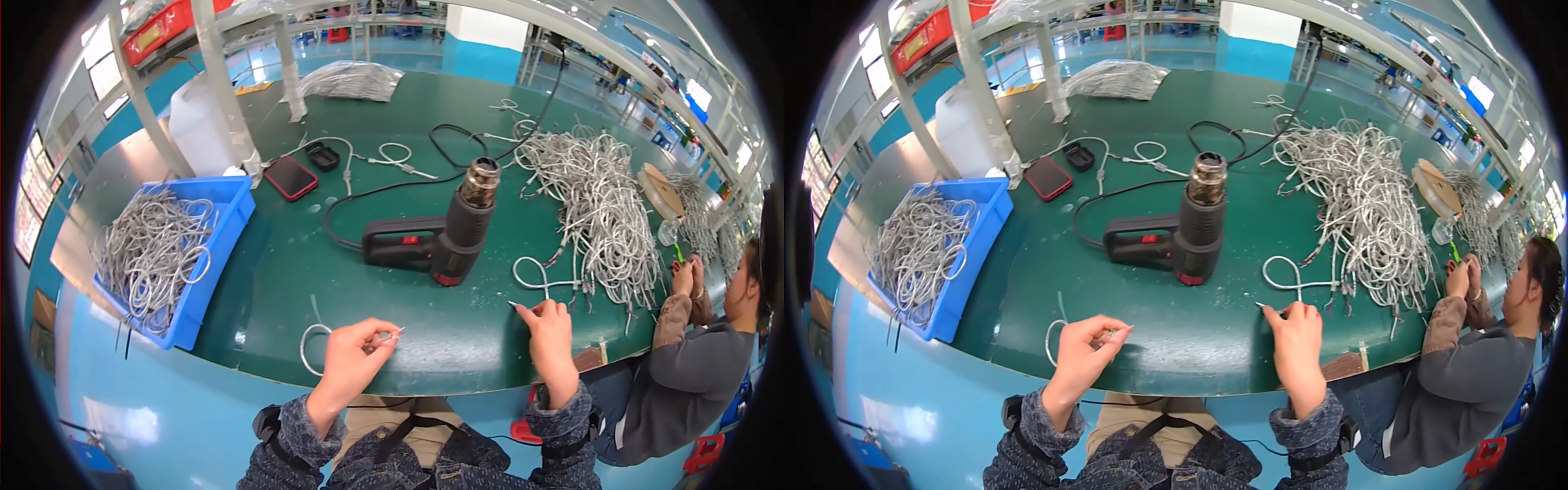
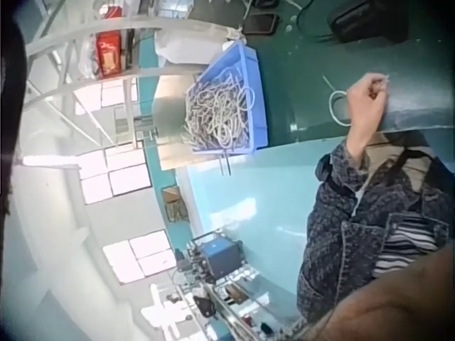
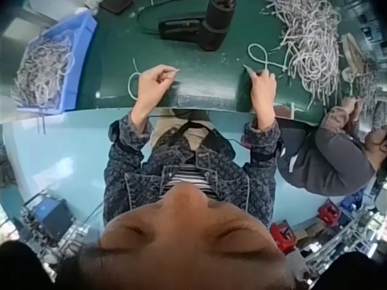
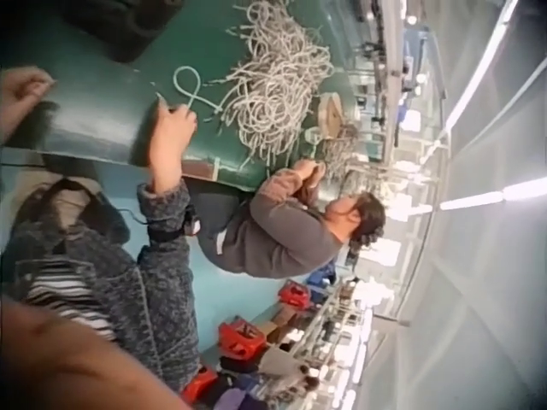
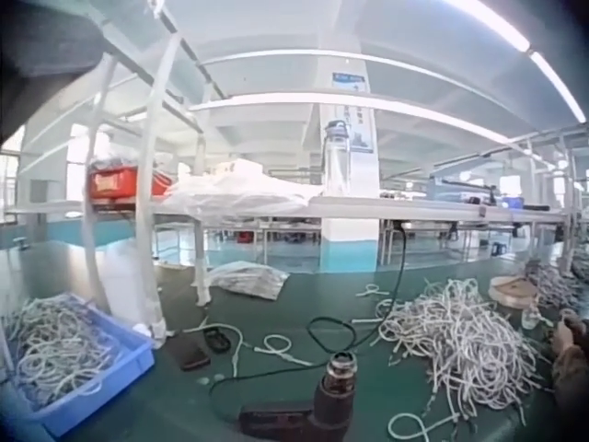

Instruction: Assembling electronic wiring harnesses by stripping ends and applying heat shrink tubing with a heat gun.

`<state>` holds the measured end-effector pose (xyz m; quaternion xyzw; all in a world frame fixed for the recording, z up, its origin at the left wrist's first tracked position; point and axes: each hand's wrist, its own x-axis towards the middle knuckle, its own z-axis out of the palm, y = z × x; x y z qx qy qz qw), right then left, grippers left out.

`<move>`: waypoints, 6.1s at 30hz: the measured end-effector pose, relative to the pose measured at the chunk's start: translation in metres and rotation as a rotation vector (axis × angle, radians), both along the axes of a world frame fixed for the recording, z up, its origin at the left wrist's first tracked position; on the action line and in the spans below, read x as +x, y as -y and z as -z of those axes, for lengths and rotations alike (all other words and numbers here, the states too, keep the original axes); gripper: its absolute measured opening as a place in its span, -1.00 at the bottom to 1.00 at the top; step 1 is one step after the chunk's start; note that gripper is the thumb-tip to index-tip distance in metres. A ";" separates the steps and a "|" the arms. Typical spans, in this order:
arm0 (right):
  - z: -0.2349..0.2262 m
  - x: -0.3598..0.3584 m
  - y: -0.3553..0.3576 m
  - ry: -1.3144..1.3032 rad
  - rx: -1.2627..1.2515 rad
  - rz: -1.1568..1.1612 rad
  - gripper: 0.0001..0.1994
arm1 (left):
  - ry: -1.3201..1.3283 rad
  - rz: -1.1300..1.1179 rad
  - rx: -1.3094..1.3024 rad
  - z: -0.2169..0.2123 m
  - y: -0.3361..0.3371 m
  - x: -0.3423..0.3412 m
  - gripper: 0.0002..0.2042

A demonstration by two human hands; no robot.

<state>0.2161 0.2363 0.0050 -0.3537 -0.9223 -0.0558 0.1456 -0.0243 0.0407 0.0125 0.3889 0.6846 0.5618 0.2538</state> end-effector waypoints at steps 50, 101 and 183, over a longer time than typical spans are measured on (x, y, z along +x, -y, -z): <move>-0.022 -0.083 0.115 -0.535 -0.808 -0.395 -0.60 | -0.025 0.074 0.035 -0.015 0.010 0.008 -0.97; -0.001 -0.094 0.099 -0.222 -0.635 -0.224 -0.63 | 0.075 0.114 -0.112 0.026 -0.011 -0.004 -0.88; 0.025 -0.118 0.027 -0.571 -0.407 -0.260 -0.91 | 0.019 0.090 -0.001 -0.012 0.030 0.019 -0.85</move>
